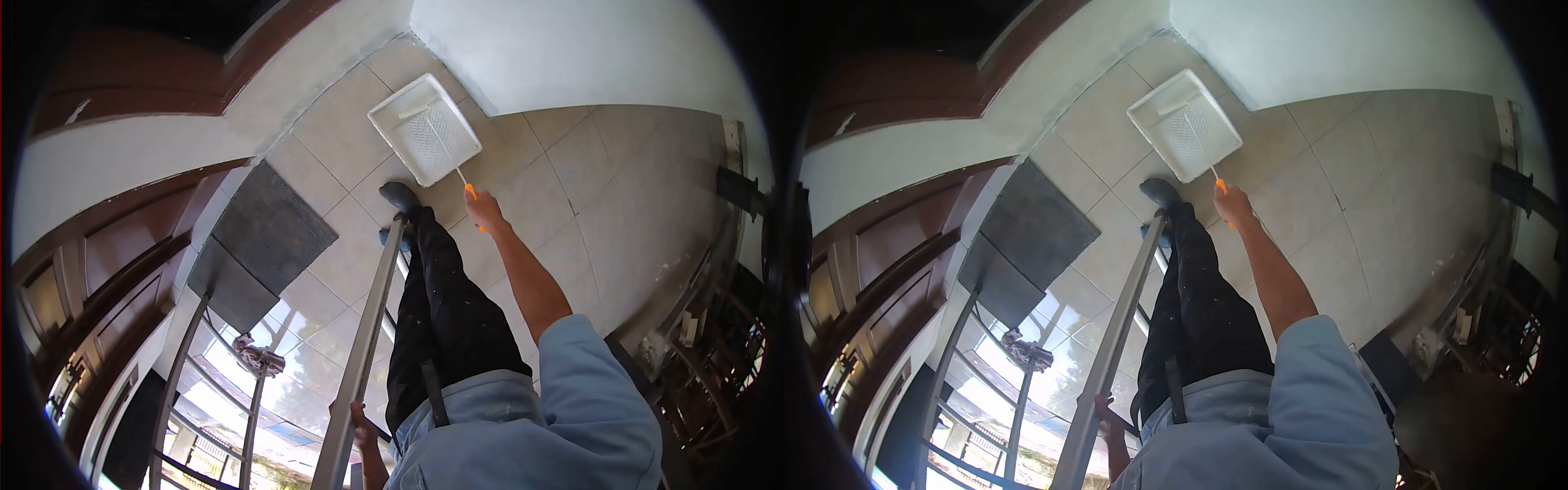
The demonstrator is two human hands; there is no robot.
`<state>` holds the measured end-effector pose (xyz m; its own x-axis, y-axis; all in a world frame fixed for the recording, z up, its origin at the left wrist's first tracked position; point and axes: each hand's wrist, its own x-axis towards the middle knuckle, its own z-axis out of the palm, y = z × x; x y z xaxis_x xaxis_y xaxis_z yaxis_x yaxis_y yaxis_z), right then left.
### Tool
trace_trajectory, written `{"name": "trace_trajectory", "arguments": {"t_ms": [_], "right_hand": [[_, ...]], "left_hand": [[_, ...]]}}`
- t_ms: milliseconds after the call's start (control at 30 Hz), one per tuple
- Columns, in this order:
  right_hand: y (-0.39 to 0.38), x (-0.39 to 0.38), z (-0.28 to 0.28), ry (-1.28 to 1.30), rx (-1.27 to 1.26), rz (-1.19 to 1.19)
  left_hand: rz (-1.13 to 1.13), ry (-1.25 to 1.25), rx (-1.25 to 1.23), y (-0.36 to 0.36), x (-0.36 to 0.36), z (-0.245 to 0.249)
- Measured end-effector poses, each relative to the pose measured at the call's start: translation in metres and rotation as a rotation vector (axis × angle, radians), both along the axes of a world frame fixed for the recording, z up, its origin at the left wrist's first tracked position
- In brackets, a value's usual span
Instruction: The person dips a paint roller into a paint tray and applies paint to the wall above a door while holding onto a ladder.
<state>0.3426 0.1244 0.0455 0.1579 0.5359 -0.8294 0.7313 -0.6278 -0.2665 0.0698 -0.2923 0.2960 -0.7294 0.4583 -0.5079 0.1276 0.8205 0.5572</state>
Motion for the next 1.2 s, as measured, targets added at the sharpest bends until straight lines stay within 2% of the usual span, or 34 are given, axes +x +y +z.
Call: {"name": "trace_trajectory", "arguments": {"t_ms": [100,167,267,467,633,733,867,967,1067,1133,1200], "right_hand": [[0.002,0.003,-0.035,-0.038,0.083,0.039],[0.001,0.005,-0.050,-0.043,0.129,0.076],[0.012,-0.013,-0.025,0.028,0.051,0.004],[0.015,-0.011,-0.045,-0.031,0.065,0.032],[0.024,0.000,-0.032,-0.039,0.016,0.029],[0.038,0.005,-0.031,-0.043,-0.025,0.091],[0.049,0.003,-0.016,-0.096,-0.050,0.117],[0.051,0.010,-0.031,-0.098,-0.055,0.150],[0.052,0.002,-0.014,-0.115,-0.036,0.158],[0.049,0.005,-0.024,-0.106,-0.032,0.139],[0.045,0.011,-0.033,-0.092,-0.032,0.149]], "left_hand": [[0.062,0.002,0.067,-0.025,-0.006,-0.016],[0.072,-0.019,0.064,0.001,-0.001,-0.003],[0.070,-0.012,0.071,0.001,-0.004,-0.003],[0.018,0.007,0.057,0.013,-0.002,0.005],[-0.032,0.025,0.019,0.018,0.000,0.009],[0.059,0.011,0.072,0.020,0.005,0.008],[0.020,0.034,0.060,0.022,0.004,0.008],[0.023,0.034,0.050,0.027,0.005,0.013],[0.019,0.046,0.058,0.028,0.005,0.013],[0.020,0.048,0.075,0.026,0.005,0.012],[-0.060,0.051,0.027,0.017,0.002,0.009]]}}
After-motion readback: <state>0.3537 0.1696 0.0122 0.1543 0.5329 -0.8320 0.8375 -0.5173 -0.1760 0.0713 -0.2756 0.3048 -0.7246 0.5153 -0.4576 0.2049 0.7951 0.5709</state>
